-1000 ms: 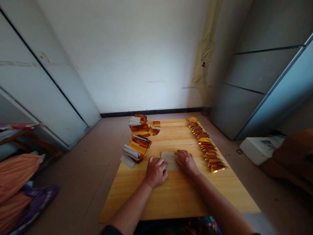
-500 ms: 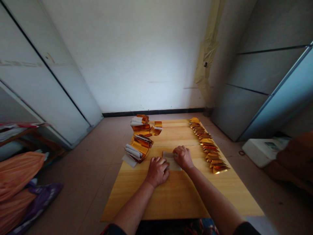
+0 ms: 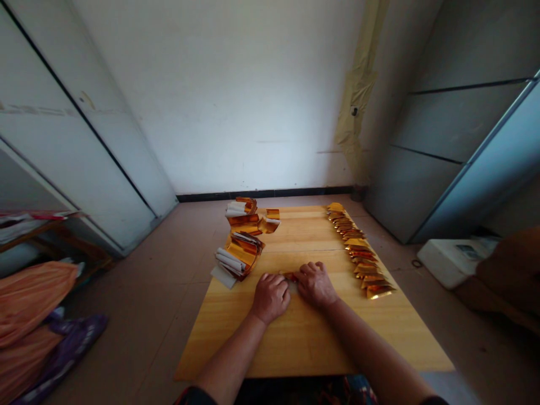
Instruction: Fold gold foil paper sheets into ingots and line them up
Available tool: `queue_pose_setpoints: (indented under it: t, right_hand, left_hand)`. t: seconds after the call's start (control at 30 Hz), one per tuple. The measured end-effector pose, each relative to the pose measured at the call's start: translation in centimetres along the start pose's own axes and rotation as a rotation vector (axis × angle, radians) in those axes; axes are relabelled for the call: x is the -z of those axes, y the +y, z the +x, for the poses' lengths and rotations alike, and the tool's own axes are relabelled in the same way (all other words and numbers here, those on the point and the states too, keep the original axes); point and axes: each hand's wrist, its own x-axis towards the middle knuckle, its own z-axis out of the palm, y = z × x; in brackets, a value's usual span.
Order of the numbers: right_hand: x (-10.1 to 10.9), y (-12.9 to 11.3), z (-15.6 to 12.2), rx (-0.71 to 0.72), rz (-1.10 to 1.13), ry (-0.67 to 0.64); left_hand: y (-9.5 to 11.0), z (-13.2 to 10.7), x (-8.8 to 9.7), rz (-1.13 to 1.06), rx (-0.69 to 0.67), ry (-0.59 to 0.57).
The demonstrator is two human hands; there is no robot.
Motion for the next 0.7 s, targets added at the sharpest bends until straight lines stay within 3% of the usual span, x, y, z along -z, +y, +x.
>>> queue_pose_setpoints:
  t: [0.27, 0.5, 0.7]
  right_hand:
    - [0.0, 0.0, -0.2, 0.008, -0.011, 0.002]
    - [-0.2, 0.1, -0.1, 0.007, -0.036, -0.007]
    - [-0.6, 0.2, -0.3, 0.002, -0.054, 0.022]
  left_hand:
    - [0.1, -0.2, 0.1, 0.051, 0.063, 0.074]
    - [0.4, 0.2, 0.8, 0.02, 0.016, -0.024]
    - [0.7, 0.4, 0.9, 0.004, 0.088, -0.07]
